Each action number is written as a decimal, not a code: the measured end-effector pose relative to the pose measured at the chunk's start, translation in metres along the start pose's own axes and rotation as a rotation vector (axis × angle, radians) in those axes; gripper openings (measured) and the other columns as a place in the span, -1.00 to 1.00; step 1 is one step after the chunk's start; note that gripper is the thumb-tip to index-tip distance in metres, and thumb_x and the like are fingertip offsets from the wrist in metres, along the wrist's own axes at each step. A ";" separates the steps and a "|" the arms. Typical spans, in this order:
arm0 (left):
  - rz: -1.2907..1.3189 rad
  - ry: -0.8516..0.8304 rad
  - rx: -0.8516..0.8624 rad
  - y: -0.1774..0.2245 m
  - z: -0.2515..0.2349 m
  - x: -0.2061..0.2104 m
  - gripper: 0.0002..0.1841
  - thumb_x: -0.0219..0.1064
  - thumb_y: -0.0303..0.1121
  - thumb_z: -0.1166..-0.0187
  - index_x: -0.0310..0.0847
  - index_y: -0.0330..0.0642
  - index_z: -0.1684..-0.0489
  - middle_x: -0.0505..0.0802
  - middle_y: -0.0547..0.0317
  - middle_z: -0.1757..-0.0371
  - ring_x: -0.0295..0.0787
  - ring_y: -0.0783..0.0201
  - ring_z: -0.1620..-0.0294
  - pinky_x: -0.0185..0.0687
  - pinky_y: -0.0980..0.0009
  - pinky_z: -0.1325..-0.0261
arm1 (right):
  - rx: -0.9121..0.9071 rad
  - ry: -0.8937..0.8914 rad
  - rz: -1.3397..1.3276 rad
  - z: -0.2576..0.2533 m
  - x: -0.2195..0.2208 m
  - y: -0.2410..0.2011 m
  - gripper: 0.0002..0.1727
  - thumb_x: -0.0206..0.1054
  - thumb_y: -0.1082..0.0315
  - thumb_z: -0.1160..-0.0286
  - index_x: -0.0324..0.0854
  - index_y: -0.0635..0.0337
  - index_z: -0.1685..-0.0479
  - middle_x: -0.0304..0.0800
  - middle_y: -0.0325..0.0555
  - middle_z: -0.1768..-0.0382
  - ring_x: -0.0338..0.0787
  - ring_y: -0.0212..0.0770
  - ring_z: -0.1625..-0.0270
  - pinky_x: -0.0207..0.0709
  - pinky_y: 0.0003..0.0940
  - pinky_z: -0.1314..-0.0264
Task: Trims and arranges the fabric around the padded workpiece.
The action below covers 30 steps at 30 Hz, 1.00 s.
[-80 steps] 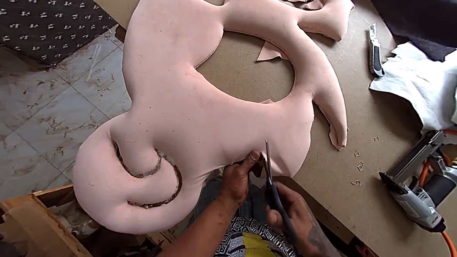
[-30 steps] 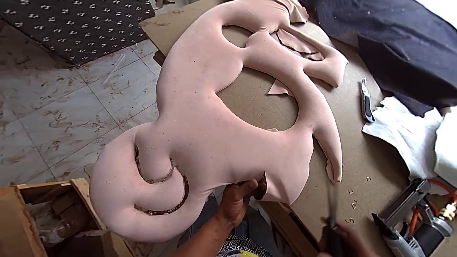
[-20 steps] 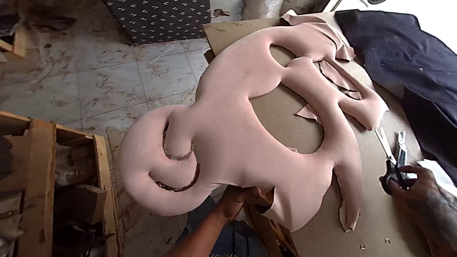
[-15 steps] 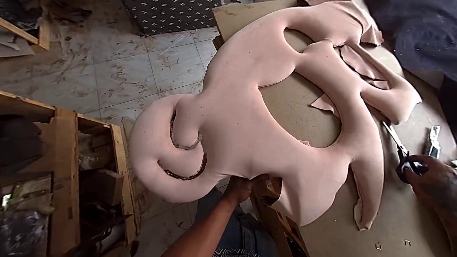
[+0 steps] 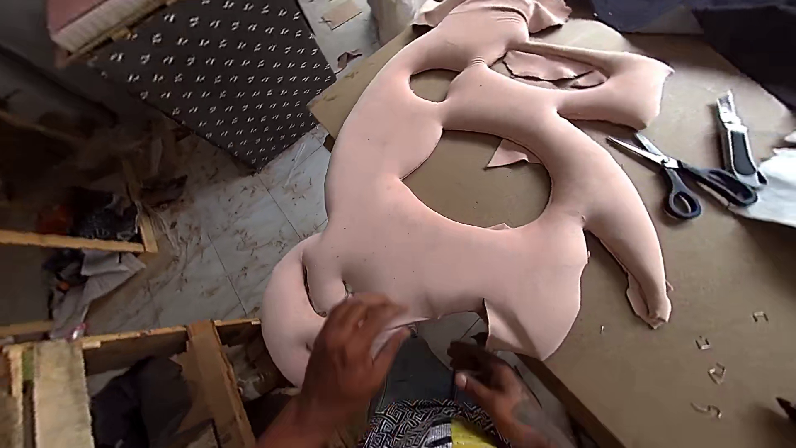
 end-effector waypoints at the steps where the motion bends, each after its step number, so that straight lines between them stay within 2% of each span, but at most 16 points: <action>1: -0.067 -0.040 0.085 -0.017 -0.021 0.002 -0.48 0.31 0.26 -0.57 0.73 0.31 -0.40 0.73 0.31 -0.50 0.53 0.20 -0.63 0.50 0.02 -0.63 | -0.081 0.064 -0.261 -0.012 0.004 0.000 -0.38 0.43 0.08 -0.59 0.53 0.20 -0.57 0.74 0.00 -0.44 0.78 0.01 -0.40 0.76 0.04 -0.38; 2: -0.111 -0.106 0.174 -0.028 -0.040 0.012 -0.34 0.25 0.34 -0.55 0.56 0.32 -0.60 0.51 0.27 -0.74 0.22 0.14 -0.84 0.22 -0.06 -0.82 | -0.206 0.133 -0.549 -0.024 0.007 -0.006 -0.41 0.45 0.21 -0.57 0.52 0.34 -0.52 0.69 0.20 -0.46 0.73 0.20 -0.45 0.70 0.20 -0.41; 3: -0.148 -0.179 0.262 -0.033 -0.056 0.025 -0.19 0.20 0.43 -0.51 0.34 0.34 -0.78 0.21 0.20 -0.91 -0.13 0.08 -0.96 -0.12 -0.15 -0.93 | -0.336 0.196 -0.792 -0.036 0.010 -0.017 -0.46 0.48 0.32 -0.52 0.53 0.40 -0.43 0.68 0.33 -0.41 0.70 0.30 -0.44 0.61 0.33 -0.43; 4: -0.189 -0.235 0.340 -0.034 -0.067 0.039 -0.07 0.13 0.52 -0.46 0.12 0.37 -0.89 -0.05 0.13 -0.98 -0.40 0.03 -0.99 -0.39 -0.21 -0.96 | -0.460 0.230 -0.937 -0.046 0.012 -0.026 -0.51 0.48 0.40 -0.50 0.55 0.41 -0.38 0.69 0.38 -0.35 0.70 0.33 -0.41 0.54 0.40 -0.47; 5: -0.214 -0.254 0.414 -0.033 -0.072 0.050 0.00 0.09 0.56 -0.43 -0.02 0.37 -0.94 -0.19 0.03 -0.99 -0.52 -0.02 -0.99 -0.53 -0.27 -0.95 | -0.554 0.253 -0.985 -0.054 0.017 -0.032 -0.54 0.48 0.41 -0.49 0.58 0.35 -0.37 0.72 0.33 -0.32 0.72 0.27 -0.39 0.53 0.37 -0.49; 6: -0.228 -0.254 0.474 -0.033 -0.073 0.055 0.04 0.08 0.57 -0.42 -0.10 0.33 -0.96 -0.24 -0.05 -0.98 -0.55 -0.07 -0.98 -0.56 -0.32 -0.93 | -0.611 0.270 -0.999 -0.062 0.024 -0.033 -0.54 0.48 0.41 -0.49 0.60 0.27 -0.38 0.75 0.24 -0.30 0.75 0.18 -0.37 0.55 0.30 -0.49; 9: -0.189 -0.315 0.539 -0.037 -0.078 0.052 0.13 0.14 0.61 -0.33 -0.17 0.32 -0.97 -0.24 -0.08 -0.98 -0.52 -0.09 -0.98 -0.50 -0.35 -0.91 | -0.601 0.313 -1.056 -0.083 0.047 -0.011 -0.53 0.43 0.26 -0.56 0.60 0.10 -0.45 0.77 0.04 -0.30 0.76 -0.01 -0.34 0.58 0.13 -0.48; 11: -0.140 -0.389 0.599 -0.042 -0.093 0.045 0.07 0.15 0.59 -0.35 -0.03 0.32 -0.94 -0.13 0.01 -0.98 -0.43 -0.05 -0.98 -0.44 -0.35 -0.90 | -0.519 0.336 -1.070 -0.094 0.072 0.008 -0.51 0.37 0.08 -0.59 0.64 0.12 -0.42 0.79 0.04 -0.25 0.77 -0.04 -0.31 0.60 0.08 -0.46; 13: -0.142 -0.411 0.717 -0.042 -0.114 0.043 -0.04 0.07 0.53 -0.47 0.14 0.26 -0.89 0.03 0.02 -0.96 -0.26 -0.04 -0.97 -0.32 -0.36 -0.88 | -0.531 0.288 -0.982 -0.101 0.100 0.007 -0.45 0.39 -0.07 -0.55 0.67 0.12 -0.34 0.81 -0.03 -0.19 0.78 -0.14 -0.26 0.62 -0.04 -0.41; 15: -0.166 -0.420 0.835 -0.036 -0.128 0.049 -0.05 -0.01 0.51 -0.52 0.12 0.17 -0.91 0.02 -0.01 -0.96 -0.25 -0.04 -0.97 -0.31 -0.31 -0.91 | -0.568 0.278 -0.872 -0.104 0.115 -0.004 -0.46 0.48 -0.04 -0.48 0.67 0.13 -0.29 0.83 -0.11 -0.09 0.79 -0.27 -0.15 0.66 -0.18 -0.32; 16: -0.168 -0.410 0.875 -0.032 -0.131 0.052 -0.03 -0.04 0.51 -0.52 0.10 0.14 -0.91 0.00 -0.02 -0.96 -0.26 -0.03 -0.98 -0.31 -0.27 -0.92 | -0.565 0.326 -0.835 -0.103 0.115 -0.011 -0.53 0.51 0.06 -0.46 0.70 0.18 -0.21 0.86 -0.10 -0.01 0.82 -0.28 -0.07 0.70 -0.22 -0.24; 18: -0.165 -0.368 0.920 -0.028 -0.132 0.055 -0.03 -0.06 0.50 -0.52 0.09 0.10 -0.91 0.01 -0.03 -0.96 -0.24 -0.02 -0.97 -0.30 -0.25 -0.93 | -0.492 0.487 -0.771 -0.100 0.110 -0.022 -0.74 0.55 0.24 -0.44 0.79 0.26 0.08 0.87 -0.07 0.26 0.84 -0.28 0.19 0.76 -0.28 0.03; 20: -0.164 -0.352 0.926 -0.028 -0.131 0.056 -0.04 -0.07 0.49 -0.52 0.14 0.08 -0.89 0.03 -0.04 -0.95 -0.21 -0.02 -0.97 -0.27 -0.24 -0.92 | -0.430 0.571 -0.742 -0.097 0.108 -0.025 -0.76 0.58 0.23 -0.43 0.81 0.25 0.23 0.86 -0.05 0.37 0.84 -0.25 0.30 0.76 -0.28 0.15; 22: -0.164 -0.344 0.928 -0.029 -0.131 0.057 -0.03 -0.06 0.49 -0.52 0.17 0.04 -0.88 0.06 -0.07 -0.94 -0.18 -0.03 -0.96 -0.26 -0.23 -0.92 | -0.409 0.574 -0.767 -0.098 0.110 -0.021 -0.73 0.59 0.17 -0.43 0.81 0.23 0.20 0.86 -0.05 0.35 0.84 -0.23 0.28 0.76 -0.27 0.12; 26: -0.184 -0.335 0.927 -0.032 -0.131 0.057 -0.03 -0.08 0.47 -0.53 0.13 0.02 -0.89 0.04 -0.08 -0.94 -0.18 -0.01 -0.96 -0.27 -0.21 -0.93 | -0.438 0.521 -0.860 -0.108 0.118 -0.023 -0.67 0.58 0.19 -0.44 0.78 0.24 -0.02 0.89 0.00 0.22 0.88 -0.21 0.18 0.80 -0.25 0.00; 30: -0.178 -0.320 0.922 -0.033 -0.131 0.058 -0.07 -0.04 0.45 -0.55 0.15 0.07 -0.88 0.04 -0.05 -0.95 -0.19 0.01 -0.97 -0.28 -0.21 -0.93 | -0.372 0.681 -0.767 -0.115 0.115 -0.024 -0.73 0.62 0.14 -0.39 0.83 0.18 0.28 0.89 -0.08 0.43 0.87 -0.25 0.37 0.79 -0.27 0.21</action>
Point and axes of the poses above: each hand's wrist, its own z-axis away from the middle knuckle, its own x-axis out of the palm, y = z × x, the point moved 6 cm from there along -z, towards the middle knuckle
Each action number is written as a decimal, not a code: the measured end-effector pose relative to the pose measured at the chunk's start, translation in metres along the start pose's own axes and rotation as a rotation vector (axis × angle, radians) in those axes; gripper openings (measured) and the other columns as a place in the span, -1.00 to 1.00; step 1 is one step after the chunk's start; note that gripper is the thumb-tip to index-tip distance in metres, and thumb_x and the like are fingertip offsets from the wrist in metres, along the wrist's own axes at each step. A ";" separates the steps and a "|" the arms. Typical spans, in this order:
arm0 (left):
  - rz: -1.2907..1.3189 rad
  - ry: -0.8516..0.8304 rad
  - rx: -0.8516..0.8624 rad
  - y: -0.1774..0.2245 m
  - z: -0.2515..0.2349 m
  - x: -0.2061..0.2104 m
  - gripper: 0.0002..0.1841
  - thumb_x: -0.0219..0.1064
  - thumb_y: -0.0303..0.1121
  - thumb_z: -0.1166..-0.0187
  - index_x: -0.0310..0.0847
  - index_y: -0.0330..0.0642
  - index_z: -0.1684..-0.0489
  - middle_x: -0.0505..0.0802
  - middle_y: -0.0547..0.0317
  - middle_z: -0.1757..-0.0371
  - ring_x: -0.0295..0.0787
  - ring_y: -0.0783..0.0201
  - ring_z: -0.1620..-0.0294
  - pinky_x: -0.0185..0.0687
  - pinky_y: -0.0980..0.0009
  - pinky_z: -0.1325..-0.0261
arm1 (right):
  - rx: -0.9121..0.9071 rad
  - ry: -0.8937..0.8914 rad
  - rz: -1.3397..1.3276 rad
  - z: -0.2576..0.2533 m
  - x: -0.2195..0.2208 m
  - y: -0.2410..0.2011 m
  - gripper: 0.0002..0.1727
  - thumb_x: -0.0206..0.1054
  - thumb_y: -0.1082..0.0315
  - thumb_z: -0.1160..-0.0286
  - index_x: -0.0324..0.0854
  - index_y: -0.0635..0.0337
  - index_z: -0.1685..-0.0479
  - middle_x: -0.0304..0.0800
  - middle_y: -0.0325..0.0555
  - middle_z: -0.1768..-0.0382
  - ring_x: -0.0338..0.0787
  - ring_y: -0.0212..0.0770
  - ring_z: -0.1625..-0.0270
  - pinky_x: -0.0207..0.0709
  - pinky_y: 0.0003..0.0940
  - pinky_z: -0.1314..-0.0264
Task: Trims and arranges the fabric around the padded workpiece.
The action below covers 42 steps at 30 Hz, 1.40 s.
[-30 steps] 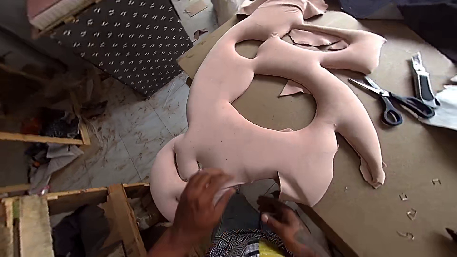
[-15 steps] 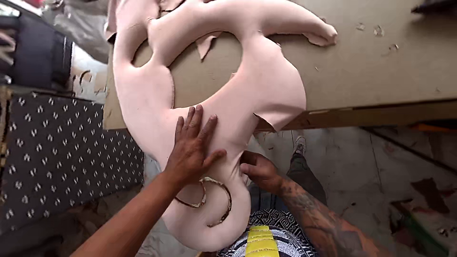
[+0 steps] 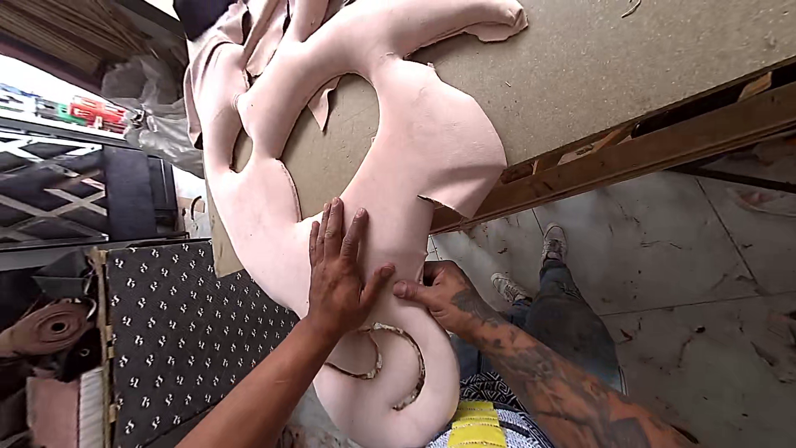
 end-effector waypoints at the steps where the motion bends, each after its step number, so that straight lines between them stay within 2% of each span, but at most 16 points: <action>1: 0.007 0.003 -0.005 0.000 0.000 0.001 -0.08 -0.02 0.44 -0.55 0.16 0.09 -0.88 0.04 -0.04 -0.95 -0.19 0.02 -0.97 -0.29 -0.21 -0.94 | 0.002 0.031 0.017 0.000 -0.002 -0.001 -0.74 0.63 0.14 -0.37 0.84 0.16 0.31 0.89 -0.09 0.44 0.87 -0.26 0.38 0.79 -0.27 0.22; 4: 0.044 0.036 -0.016 0.000 0.002 -0.001 -0.17 -0.02 0.37 -0.62 0.21 0.15 -0.86 0.07 0.02 -0.95 -0.17 0.03 -0.96 -0.24 -0.21 -0.94 | 0.041 0.104 0.084 -0.006 0.000 -0.003 -0.70 0.69 0.09 -0.22 0.83 0.11 0.29 0.90 -0.13 0.44 0.90 -0.25 0.36 0.82 -0.22 0.22; 8: 0.078 0.089 -0.017 0.000 0.004 -0.002 -0.33 -0.14 0.19 -0.76 0.29 0.17 -0.82 0.13 0.07 -0.93 -0.14 0.06 -0.96 -0.22 -0.20 -0.94 | 0.201 0.184 0.297 -0.015 0.005 -0.014 -0.39 0.80 -0.11 0.14 0.71 0.08 0.20 0.85 -0.19 0.41 0.86 -0.28 0.28 0.77 -0.18 0.13; 11: 0.130 0.105 -0.033 -0.003 0.003 -0.002 -0.40 -0.11 0.06 -0.80 0.35 0.14 -0.79 0.18 0.10 -0.92 -0.12 0.07 -0.96 -0.25 -0.19 -0.95 | 0.178 0.160 0.176 -0.019 0.003 -0.009 -0.44 0.82 -0.01 0.11 0.75 0.10 0.16 0.90 -0.17 0.38 0.91 -0.28 0.27 0.83 -0.23 0.13; 14: 0.224 0.137 -0.092 -0.005 0.002 -0.006 -0.44 -0.14 -0.04 -0.82 0.47 0.03 -0.70 0.31 0.14 -0.87 -0.01 0.12 -0.93 -0.20 -0.14 -0.96 | 0.191 0.139 0.020 -0.019 0.013 -0.006 -0.39 0.82 0.15 0.08 0.70 0.15 -0.03 0.92 -0.10 0.27 0.93 -0.23 0.20 0.85 -0.21 0.07; 16: 0.280 0.166 -0.131 -0.006 -0.001 -0.007 -0.43 -0.21 -0.04 -0.84 0.51 -0.06 -0.63 0.39 0.16 -0.83 0.06 0.15 -0.91 -0.15 -0.11 -0.95 | 0.200 0.136 0.023 -0.021 0.016 -0.007 -0.33 0.84 0.10 0.09 0.68 0.13 -0.08 0.92 -0.12 0.24 0.93 -0.25 0.16 0.84 -0.23 0.01; 19: 0.274 0.143 -0.128 -0.003 0.001 -0.008 -0.43 -0.19 -0.05 -0.84 0.49 -0.06 -0.66 0.36 0.14 -0.85 0.02 0.15 -0.93 -0.18 -0.12 -0.96 | 0.253 0.117 0.126 -0.018 0.013 -0.010 -0.43 0.78 -0.04 0.02 0.72 0.07 0.06 0.84 -0.19 0.30 0.83 -0.31 0.20 0.72 -0.25 0.06; 21: 0.182 0.077 -0.089 -0.004 0.011 -0.006 -0.40 -0.08 0.04 -0.80 0.38 0.04 -0.76 0.24 0.15 -0.90 -0.11 0.12 -0.96 -0.22 -0.16 -0.96 | 0.219 0.210 0.106 -0.018 0.007 -0.009 -0.35 0.85 0.01 0.21 0.72 0.10 0.07 0.90 -0.15 0.33 0.91 -0.25 0.23 0.83 -0.22 0.09; 23: 0.044 0.015 -0.132 -0.013 0.030 -0.002 -0.23 -0.08 0.35 -0.68 0.18 0.25 -0.88 0.04 0.21 -0.97 -0.31 0.05 -0.98 -0.34 -0.29 -0.93 | 0.174 0.248 0.055 -0.016 0.001 -0.017 -0.41 0.87 0.14 0.23 0.77 0.18 0.13 0.93 -0.08 0.35 0.94 -0.19 0.25 0.86 -0.19 0.10; 26: 0.046 -0.067 -0.350 -0.030 0.049 -0.001 0.06 0.05 0.65 -0.35 -0.05 0.43 -0.94 -0.21 0.31 -1.00 -0.58 0.04 -0.98 -0.58 -0.44 -0.85 | 0.151 0.130 -0.058 -0.014 -0.003 -0.031 -0.55 0.78 0.34 0.00 0.78 0.28 0.06 0.94 0.06 0.26 0.95 -0.09 0.19 0.85 -0.17 0.04; 30: 0.093 -0.087 -0.457 -0.024 0.043 -0.006 0.10 0.23 0.64 -0.21 -0.01 0.50 -0.91 -0.18 0.24 -0.99 -0.55 -0.02 -0.98 -0.52 -0.52 -0.79 | 0.009 -0.144 -0.168 -0.008 -0.017 -0.032 -0.45 0.66 0.33 -0.20 0.64 0.26 -0.23 0.88 0.12 0.05 0.89 -0.08 0.01 0.78 -0.12 -0.14; 32: 0.122 -0.102 -0.406 -0.021 0.030 -0.012 0.05 0.29 0.59 -0.22 0.10 0.49 -0.87 -0.08 0.18 -0.98 -0.43 -0.01 -0.98 -0.42 -0.44 -0.84 | -0.175 -0.172 -0.290 -0.009 -0.042 -0.037 -0.42 0.58 0.17 -0.32 0.63 0.16 -0.36 0.82 0.04 -0.16 0.82 -0.08 -0.21 0.69 0.01 -0.35; 34: 0.145 -0.087 -0.280 -0.018 0.006 -0.018 0.03 0.30 0.59 -0.22 0.27 0.35 -0.82 0.08 0.08 -0.94 -0.26 -0.06 -0.97 -0.28 -0.40 -0.86 | -0.323 -0.120 -0.467 -0.012 -0.056 -0.047 -0.45 0.35 0.18 -0.52 0.57 0.15 -0.51 0.67 0.07 -0.46 0.65 -0.01 -0.51 0.50 0.10 -0.57; 38: 0.173 -0.022 0.072 0.003 -0.059 -0.021 -0.15 0.25 0.45 -0.43 0.37 0.29 -0.75 0.16 0.07 -0.92 -0.12 -0.08 -0.95 -0.11 -0.25 -0.89 | -0.377 0.118 -0.757 -0.031 -0.033 -0.053 -0.54 -0.05 0.05 -0.62 0.68 -0.05 -0.23 0.78 -0.16 -0.27 0.71 -0.17 -0.39 0.57 -0.04 -0.44; 40: 0.142 -0.029 0.270 0.010 -0.084 -0.019 -0.21 0.17 0.41 -0.52 0.36 0.32 -0.77 0.15 0.08 -0.93 -0.15 -0.08 -0.95 -0.15 -0.25 -0.91 | -0.427 0.132 -0.805 -0.035 -0.028 -0.049 -0.56 0.00 0.00 -0.65 0.67 -0.07 -0.26 0.76 -0.15 -0.29 0.69 -0.16 -0.41 0.55 -0.01 -0.45; 42: 0.158 -0.043 0.406 0.012 -0.096 -0.014 -0.24 0.08 0.39 -0.57 0.42 0.27 -0.74 0.17 0.01 -0.92 -0.15 -0.10 -0.95 -0.20 -0.26 -0.93 | -0.486 0.134 -0.727 -0.033 -0.029 -0.042 -0.56 0.21 -0.01 -0.61 0.68 0.00 -0.30 0.76 -0.06 -0.30 0.72 -0.10 -0.39 0.60 0.02 -0.43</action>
Point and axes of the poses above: each hand's wrist, its own z-axis away from the middle knuckle, its own x-axis out of the palm, y = z × x, the point moved 6 cm from there along -z, towards the middle knuckle
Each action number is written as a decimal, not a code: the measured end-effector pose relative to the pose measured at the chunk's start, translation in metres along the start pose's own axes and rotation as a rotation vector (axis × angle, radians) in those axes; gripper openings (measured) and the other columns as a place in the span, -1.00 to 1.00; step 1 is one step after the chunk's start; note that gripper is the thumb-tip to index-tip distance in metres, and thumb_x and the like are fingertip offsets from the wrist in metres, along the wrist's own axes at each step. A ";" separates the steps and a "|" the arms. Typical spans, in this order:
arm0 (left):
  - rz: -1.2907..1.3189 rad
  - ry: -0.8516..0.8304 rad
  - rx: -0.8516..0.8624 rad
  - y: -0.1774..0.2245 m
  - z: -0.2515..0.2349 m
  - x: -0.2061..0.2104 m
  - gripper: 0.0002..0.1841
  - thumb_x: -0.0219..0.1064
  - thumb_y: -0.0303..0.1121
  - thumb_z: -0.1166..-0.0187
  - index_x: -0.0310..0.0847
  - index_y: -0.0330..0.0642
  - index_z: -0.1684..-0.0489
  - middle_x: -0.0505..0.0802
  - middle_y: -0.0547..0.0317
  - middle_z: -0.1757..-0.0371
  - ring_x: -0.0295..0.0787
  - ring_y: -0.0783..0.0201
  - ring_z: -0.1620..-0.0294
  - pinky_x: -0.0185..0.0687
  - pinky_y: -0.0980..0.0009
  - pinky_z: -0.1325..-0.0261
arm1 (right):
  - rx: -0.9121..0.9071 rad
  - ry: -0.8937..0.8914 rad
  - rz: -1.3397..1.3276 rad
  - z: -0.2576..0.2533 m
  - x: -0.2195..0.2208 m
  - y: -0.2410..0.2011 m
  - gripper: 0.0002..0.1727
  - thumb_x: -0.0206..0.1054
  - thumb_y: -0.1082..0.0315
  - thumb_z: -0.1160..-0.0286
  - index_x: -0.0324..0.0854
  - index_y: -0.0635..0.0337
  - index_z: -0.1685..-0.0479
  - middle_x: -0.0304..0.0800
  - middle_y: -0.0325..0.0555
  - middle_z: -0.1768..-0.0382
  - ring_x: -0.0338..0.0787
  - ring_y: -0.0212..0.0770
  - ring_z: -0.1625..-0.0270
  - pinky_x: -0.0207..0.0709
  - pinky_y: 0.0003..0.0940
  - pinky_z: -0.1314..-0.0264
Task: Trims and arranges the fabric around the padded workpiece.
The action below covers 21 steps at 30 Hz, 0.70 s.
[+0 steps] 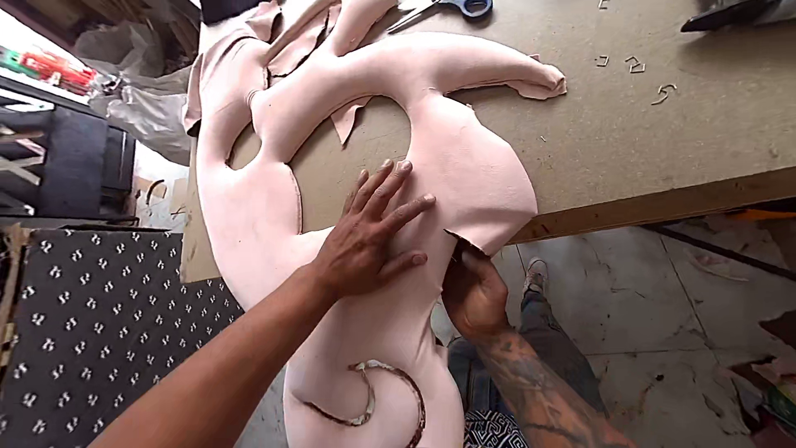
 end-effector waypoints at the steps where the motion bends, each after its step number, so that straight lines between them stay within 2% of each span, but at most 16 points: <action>1: 0.017 -0.003 0.009 -0.002 -0.002 0.002 -0.23 0.06 0.40 -0.57 0.43 0.23 -0.73 0.20 0.00 -0.91 -0.11 -0.08 -0.95 -0.16 -0.24 -0.93 | -0.009 -0.022 0.049 0.002 -0.002 0.001 -0.53 0.31 -0.05 -0.59 0.67 0.05 -0.30 0.76 -0.02 -0.28 0.73 -0.09 -0.36 0.61 0.04 -0.42; 3: 0.045 0.010 -0.142 -0.010 0.002 0.004 -0.09 0.09 0.48 -0.49 0.35 0.11 -0.78 0.23 0.02 -0.89 0.01 -0.03 -0.92 0.02 -0.19 -0.89 | 0.048 -0.062 0.172 0.009 0.001 0.005 -0.43 0.39 -0.14 -0.56 0.65 0.05 -0.38 0.79 -0.02 -0.24 0.77 -0.11 -0.29 0.66 0.00 -0.38; 5: 0.017 0.021 -0.425 -0.017 0.005 0.003 0.02 0.01 0.57 -0.46 0.13 0.11 -0.88 0.34 0.07 -0.84 0.27 0.05 -0.81 0.31 -0.13 -0.73 | 0.135 -0.050 0.208 0.008 0.002 0.012 -0.48 0.47 0.03 -0.55 0.64 0.08 -0.42 0.80 0.02 -0.23 0.79 -0.09 -0.27 0.66 0.00 -0.40; 6: -0.019 0.026 -0.520 -0.017 0.006 0.004 0.03 -0.08 0.60 -0.47 0.10 0.11 -0.89 0.44 0.09 -0.78 0.39 0.06 -0.73 0.39 -0.12 -0.66 | 0.148 -0.019 0.214 0.007 0.001 0.012 -0.53 0.50 0.14 -0.54 0.67 0.11 -0.38 0.82 0.05 -0.20 0.81 -0.09 -0.23 0.67 -0.02 -0.39; 8: -0.078 0.051 -0.578 -0.005 0.010 0.007 0.00 -0.17 0.57 -0.53 0.14 0.07 -0.88 0.56 0.07 -0.68 0.54 0.05 -0.61 0.52 -0.07 -0.54 | 0.132 0.018 0.222 0.007 -0.002 0.008 -0.60 0.52 0.28 -0.50 0.72 0.17 -0.30 0.84 0.08 -0.12 0.83 -0.10 -0.17 0.69 -0.05 -0.36; 10: -0.043 0.076 -0.585 0.011 0.021 0.009 -0.07 -0.08 0.49 -0.58 0.19 0.07 -0.86 0.61 0.11 -0.62 0.56 0.08 -0.55 0.55 0.00 -0.49 | 0.100 0.018 0.255 0.021 -0.009 0.005 -0.61 0.53 0.33 -0.48 0.73 0.22 -0.27 0.85 0.11 -0.09 0.84 -0.07 -0.16 0.70 -0.03 -0.35; 12: -0.014 0.094 -0.541 0.025 0.031 0.011 -0.14 0.04 0.42 -0.59 0.24 0.11 -0.83 0.63 0.17 -0.57 0.56 0.12 -0.51 0.59 0.04 -0.45 | 0.059 0.010 0.267 0.039 -0.021 0.003 -0.59 0.54 0.41 -0.46 0.66 0.37 -0.27 0.84 0.19 -0.10 0.84 0.02 -0.19 0.71 0.05 -0.38; 13: -0.016 0.090 -0.501 0.030 0.035 0.012 -0.15 0.09 0.41 -0.58 0.26 0.12 -0.82 0.64 0.16 -0.56 0.57 0.13 -0.49 0.60 0.06 -0.41 | 0.044 0.026 0.231 0.048 -0.026 0.003 -0.57 0.54 0.49 -0.42 0.62 0.44 -0.26 0.83 0.24 -0.10 0.84 0.05 -0.19 0.71 0.08 -0.38; 15: -0.038 0.054 -0.424 0.031 0.039 0.013 -0.12 0.10 0.46 -0.52 0.31 0.13 -0.79 0.67 0.10 -0.49 0.60 0.09 -0.43 0.63 0.05 -0.36 | 0.013 0.028 0.155 0.058 -0.034 0.000 -0.58 0.53 0.58 -0.36 0.59 0.43 -0.22 0.82 0.23 -0.08 0.84 0.03 -0.18 0.70 0.08 -0.36; 18: -0.105 0.002 -0.275 0.021 0.033 0.007 -0.02 0.01 0.56 -0.46 0.37 0.01 -0.75 0.75 -0.01 -0.22 0.68 0.03 -0.20 0.66 0.04 -0.15 | 0.027 -0.056 0.150 0.061 -0.028 -0.007 -0.58 0.57 0.45 -0.39 0.68 0.23 -0.25 0.86 0.05 -0.13 0.84 -0.10 -0.23 0.68 -0.01 -0.41; 21: -0.113 0.017 -0.192 0.017 0.026 0.007 0.01 -0.04 0.55 -0.47 0.35 -0.07 -0.76 0.70 -0.01 -0.13 0.61 0.05 -0.13 0.57 0.10 -0.14 | 0.006 0.004 0.407 0.059 -0.021 -0.009 -0.64 0.61 0.33 -0.39 0.76 0.25 -0.13 0.93 -0.03 0.01 0.91 -0.18 -0.11 0.78 -0.14 -0.33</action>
Point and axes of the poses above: each hand's wrist, its own z-axis away from the middle knuckle, its own x-axis out of the palm, y = z × x, the point moved 6 cm from there along -z, towards the middle knuckle
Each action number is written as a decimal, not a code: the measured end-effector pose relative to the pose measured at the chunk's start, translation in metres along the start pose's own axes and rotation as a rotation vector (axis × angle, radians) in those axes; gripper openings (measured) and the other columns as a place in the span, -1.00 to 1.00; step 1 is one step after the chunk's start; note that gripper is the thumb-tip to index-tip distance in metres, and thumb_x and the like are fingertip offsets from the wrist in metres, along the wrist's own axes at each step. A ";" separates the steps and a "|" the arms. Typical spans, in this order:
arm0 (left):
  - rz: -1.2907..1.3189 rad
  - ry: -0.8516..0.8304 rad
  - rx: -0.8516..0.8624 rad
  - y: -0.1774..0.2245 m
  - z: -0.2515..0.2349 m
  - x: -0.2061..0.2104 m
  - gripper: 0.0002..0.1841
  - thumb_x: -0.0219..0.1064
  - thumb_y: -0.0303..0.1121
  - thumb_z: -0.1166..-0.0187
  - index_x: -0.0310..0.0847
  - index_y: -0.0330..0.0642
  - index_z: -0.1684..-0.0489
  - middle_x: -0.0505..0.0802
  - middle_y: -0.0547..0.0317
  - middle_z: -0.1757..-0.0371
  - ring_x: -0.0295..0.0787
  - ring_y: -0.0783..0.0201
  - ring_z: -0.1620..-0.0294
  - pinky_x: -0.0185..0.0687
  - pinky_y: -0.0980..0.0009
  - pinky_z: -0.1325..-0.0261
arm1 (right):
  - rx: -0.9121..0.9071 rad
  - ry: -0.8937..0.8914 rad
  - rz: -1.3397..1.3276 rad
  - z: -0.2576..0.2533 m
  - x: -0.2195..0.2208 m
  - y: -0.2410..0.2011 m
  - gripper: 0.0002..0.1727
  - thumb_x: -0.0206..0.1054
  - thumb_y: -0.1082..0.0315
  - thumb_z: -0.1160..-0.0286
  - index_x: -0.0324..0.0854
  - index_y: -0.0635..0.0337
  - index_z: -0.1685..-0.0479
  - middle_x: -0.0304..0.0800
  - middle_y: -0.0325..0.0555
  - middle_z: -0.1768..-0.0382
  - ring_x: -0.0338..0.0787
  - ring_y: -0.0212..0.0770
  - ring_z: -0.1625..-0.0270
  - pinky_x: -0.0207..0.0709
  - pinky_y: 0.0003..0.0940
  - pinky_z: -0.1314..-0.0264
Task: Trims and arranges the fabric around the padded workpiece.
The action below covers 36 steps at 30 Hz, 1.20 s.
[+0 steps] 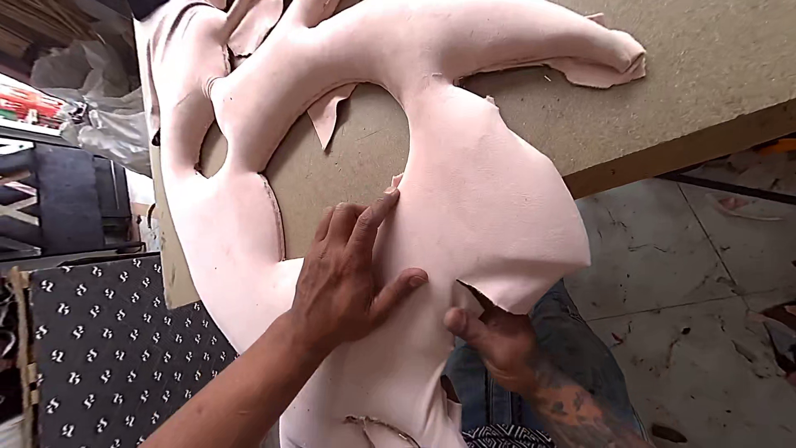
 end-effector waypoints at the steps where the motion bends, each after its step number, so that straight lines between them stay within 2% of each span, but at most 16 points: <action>1: 0.009 0.014 0.010 0.000 0.000 0.000 0.00 -0.03 0.53 -0.48 0.36 -0.09 -0.76 0.70 -0.01 -0.12 0.60 0.05 -0.12 0.55 0.11 -0.14 | -0.014 0.020 0.071 -0.002 -0.003 0.002 -0.66 0.62 0.31 -0.39 0.78 0.25 -0.09 0.93 -0.03 0.05 0.91 -0.18 -0.08 0.79 -0.16 -0.31; 6: 0.023 0.025 0.002 -0.002 0.000 0.003 -0.02 -0.03 0.50 -0.49 0.35 -0.09 -0.76 0.69 0.01 -0.13 0.57 0.06 -0.13 0.52 0.11 -0.15 | -0.094 -0.075 0.027 0.001 -0.017 0.008 -0.58 0.58 0.26 -0.45 0.70 0.22 -0.24 0.88 -0.02 -0.10 0.85 -0.15 -0.23 0.71 -0.08 -0.43; 11: 0.055 0.015 -0.024 -0.004 0.001 0.005 -0.06 -0.01 0.47 -0.51 0.34 -0.03 -0.78 0.69 0.03 -0.20 0.55 0.09 -0.20 0.47 0.11 -0.23 | -0.081 -0.050 0.261 -0.008 -0.015 0.021 -0.75 0.46 0.20 -0.59 0.80 0.13 -0.08 0.92 -0.13 0.11 0.91 -0.24 -0.01 0.82 -0.21 -0.19; 15: 0.084 0.020 -0.048 -0.006 0.001 0.005 -0.08 0.02 0.46 -0.51 0.38 -0.01 -0.76 0.69 0.07 -0.25 0.55 0.12 -0.25 0.47 0.12 -0.27 | -0.118 -0.013 0.369 -0.011 -0.016 0.018 -0.76 0.47 0.18 -0.59 0.81 0.07 -0.09 0.93 -0.17 0.10 0.92 -0.24 0.00 0.85 -0.19 -0.18; 17: 0.091 0.020 -0.058 -0.007 0.000 0.006 -0.08 0.01 0.47 -0.52 0.38 -0.01 -0.76 0.68 0.05 -0.29 0.55 0.11 -0.29 0.48 0.12 -0.30 | -0.113 0.052 0.241 -0.008 -0.015 0.013 -0.82 0.42 0.26 -0.63 0.80 0.05 -0.08 0.90 -0.17 0.08 0.88 -0.26 -0.05 0.80 -0.19 -0.24; 19: 0.102 0.017 -0.057 -0.006 0.001 0.007 -0.08 0.00 0.46 -0.53 0.38 -0.05 -0.75 0.67 0.00 -0.32 0.53 0.08 -0.33 0.45 0.11 -0.34 | -0.139 0.188 -0.033 -0.004 -0.010 0.012 -0.83 0.31 0.34 -0.65 0.81 -0.02 0.00 0.89 -0.25 0.11 0.85 -0.37 -0.02 0.75 -0.24 -0.21; 21: 0.110 0.017 -0.053 -0.006 0.001 0.007 -0.07 0.00 0.45 -0.54 0.37 -0.07 -0.75 0.67 -0.01 -0.33 0.53 0.08 -0.36 0.45 0.11 -0.37 | -0.134 0.368 -0.200 -0.005 -0.002 0.017 -0.82 0.24 0.24 -0.63 0.78 -0.05 0.07 0.88 -0.26 0.15 0.85 -0.35 -0.01 0.75 -0.20 -0.12; 23: 0.119 0.014 -0.052 -0.006 0.001 0.007 -0.08 0.01 0.44 -0.53 0.35 -0.06 -0.77 0.66 0.00 -0.36 0.53 0.09 -0.37 0.44 0.11 -0.39 | -0.050 0.496 -0.227 -0.010 0.002 0.029 -0.87 0.37 0.28 -0.49 0.72 0.04 0.08 0.86 -0.20 0.22 0.87 -0.32 0.08 0.79 -0.22 0.02; 24: 0.120 0.014 -0.055 -0.007 0.001 0.007 -0.08 0.01 0.44 -0.53 0.34 -0.04 -0.77 0.66 0.01 -0.37 0.53 0.09 -0.37 0.45 0.10 -0.39 | 0.034 0.495 -0.175 -0.012 0.001 0.039 -0.83 0.43 0.33 -0.44 0.70 0.11 0.06 0.86 -0.18 0.24 0.88 -0.33 0.09 0.81 -0.25 0.02; 25: 0.121 0.017 -0.058 -0.008 0.001 0.008 -0.08 0.02 0.45 -0.52 0.35 -0.03 -0.77 0.66 0.01 -0.37 0.53 0.10 -0.37 0.45 0.10 -0.39 | 0.151 0.454 -0.073 -0.017 0.000 0.047 -0.86 0.41 0.35 -0.46 0.71 0.15 0.09 0.85 -0.20 0.28 0.86 -0.38 0.13 0.79 -0.33 0.04; 27: 0.121 0.017 -0.062 -0.007 0.003 0.009 -0.08 0.03 0.46 -0.52 0.36 -0.04 -0.75 0.66 -0.01 -0.37 0.54 0.09 -0.37 0.46 0.10 -0.39 | 0.431 0.280 0.167 -0.028 0.003 0.056 -0.86 0.26 0.39 -0.67 0.73 0.20 0.11 0.77 -0.18 0.30 0.76 -0.42 0.19 0.68 -0.42 0.08; 29: 0.129 0.016 -0.064 -0.007 0.000 0.009 -0.08 0.06 0.44 -0.51 0.36 -0.04 -0.75 0.65 -0.01 -0.38 0.54 0.10 -0.39 0.46 0.12 -0.41 | 0.566 0.123 0.316 -0.037 0.006 0.056 -0.82 0.16 0.41 -0.76 0.69 0.22 0.06 0.72 -0.15 0.27 0.69 -0.45 0.19 0.62 -0.48 0.08; 31: 0.147 0.009 -0.076 -0.008 0.001 0.010 -0.08 0.10 0.44 -0.51 0.35 -0.04 -0.75 0.64 -0.03 -0.41 0.55 0.09 -0.39 0.49 0.11 -0.39 | 0.682 -0.070 0.460 -0.035 0.009 0.072 -0.77 0.15 0.42 -0.76 0.61 0.35 -0.18 0.69 0.03 0.05 0.65 -0.30 0.02 0.56 -0.35 -0.09; 33: 0.176 0.016 -0.087 -0.008 0.001 0.010 -0.09 0.14 0.43 -0.50 0.34 -0.03 -0.76 0.64 -0.03 -0.44 0.56 0.09 -0.41 0.51 0.09 -0.38 | 0.751 -0.129 0.552 -0.036 0.012 0.083 -0.73 0.12 0.38 -0.80 0.58 0.42 -0.18 0.67 0.14 0.01 0.64 -0.18 0.00 0.54 -0.23 -0.09; 36: 0.221 0.048 -0.091 -0.009 0.003 0.011 -0.12 0.19 0.38 -0.52 0.33 -0.03 -0.74 0.64 -0.01 -0.44 0.60 0.12 -0.36 0.56 0.12 -0.33 | 0.862 -0.234 0.669 -0.037 0.016 0.083 -0.64 -0.03 0.32 -0.91 0.56 0.44 -0.24 0.67 0.22 -0.16 0.67 -0.10 -0.18 0.51 -0.19 -0.30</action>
Point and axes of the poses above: each hand's wrist, its own z-axis away from the middle knuckle, its own x-axis out of the palm, y = z × x, the point moved 6 cm from there along -z, towards the middle knuckle
